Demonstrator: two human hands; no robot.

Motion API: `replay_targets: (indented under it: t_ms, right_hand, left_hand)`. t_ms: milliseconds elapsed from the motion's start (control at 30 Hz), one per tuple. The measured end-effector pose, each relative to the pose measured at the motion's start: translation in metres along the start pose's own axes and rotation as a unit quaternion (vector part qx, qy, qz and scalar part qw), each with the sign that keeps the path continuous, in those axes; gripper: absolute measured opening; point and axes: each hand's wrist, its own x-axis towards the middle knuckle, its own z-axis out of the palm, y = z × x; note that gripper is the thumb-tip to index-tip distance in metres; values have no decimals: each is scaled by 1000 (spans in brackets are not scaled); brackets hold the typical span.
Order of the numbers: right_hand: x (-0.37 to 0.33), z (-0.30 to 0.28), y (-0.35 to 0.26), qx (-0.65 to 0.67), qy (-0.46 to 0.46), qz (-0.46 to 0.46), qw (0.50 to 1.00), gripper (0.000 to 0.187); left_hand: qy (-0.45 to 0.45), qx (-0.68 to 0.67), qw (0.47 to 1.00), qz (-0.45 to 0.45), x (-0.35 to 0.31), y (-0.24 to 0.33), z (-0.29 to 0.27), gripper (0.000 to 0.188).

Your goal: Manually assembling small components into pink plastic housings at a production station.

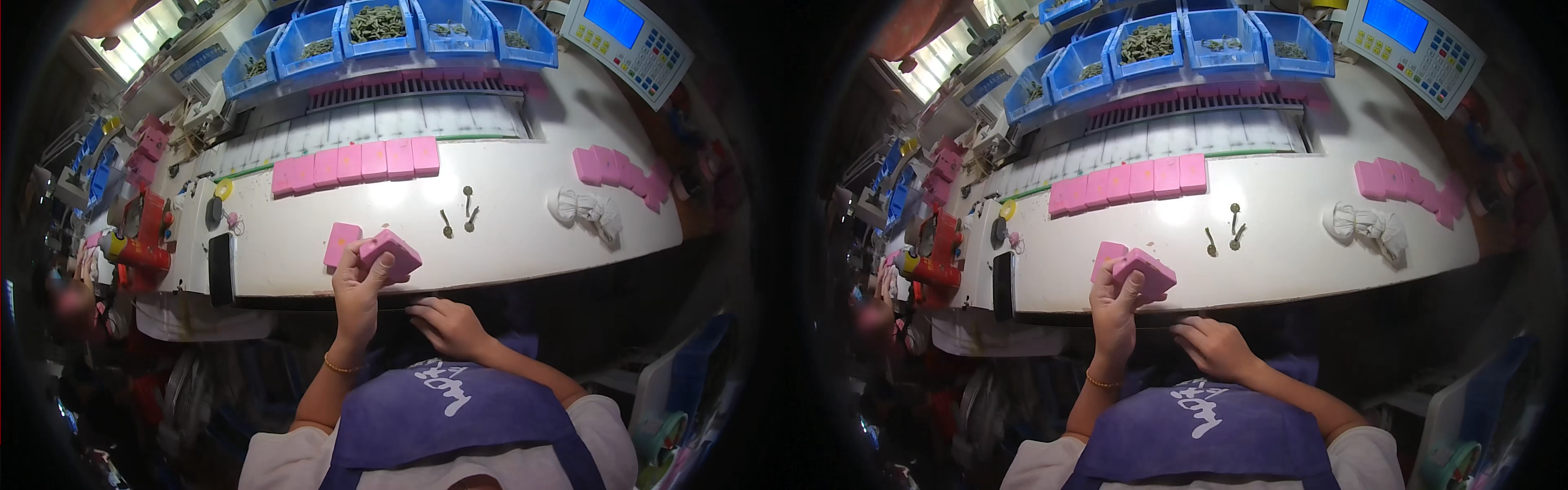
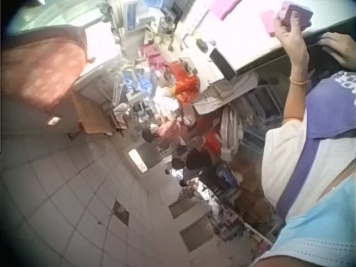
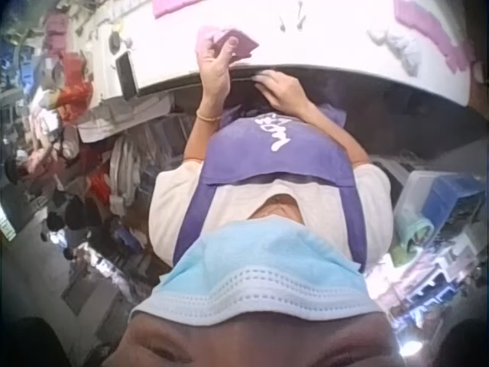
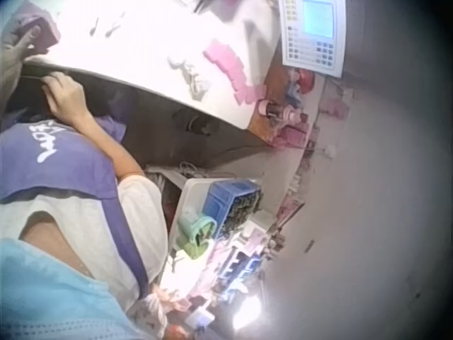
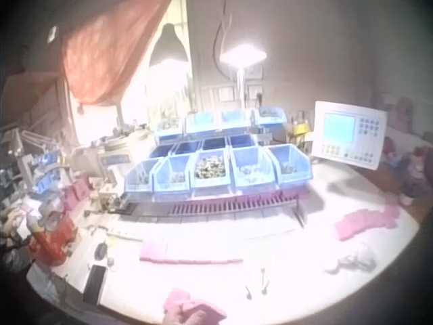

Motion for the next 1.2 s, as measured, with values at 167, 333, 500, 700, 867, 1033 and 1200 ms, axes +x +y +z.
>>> replay_targets:
  t_ms: [167, 333, 500, 700, 867, 1033, 1200]
  right_hand:
    - [-12, 6, 12, -54, -52, 24, 997, 17]
    - [-14, 4, 12, -54, -90, 34, 994, 19]
    - [-14, -5, 1, 36, -161, 80, 983, 17]
    - [12, -33, -11, 345, 66, 243, 904, 30]
    - [43, -44, -13, 492, 18, 241, 836, 57]
    - [53, -36, -13, 570, -9, 278, 773, 58]
    - [54, -30, -14, 593, 24, 294, 749, 57]
  left_hand:
    - [17, 192, 967, 166, -6, -5, 6, 30]
    - [-1, 249, 949, 194, -7, -2, 4, 29]
    - [-34, 250, 949, 191, -7, -1, 5, 30]
    - [-39, -98, 989, -102, -12, 6, 3, 33]
    - [-63, -160, 972, -157, -12, 0, 5, 41]
    - [-57, -115, 981, -144, -14, -1, 5, 40]
    - [-56, -100, 984, -137, -12, 0, 7, 38]
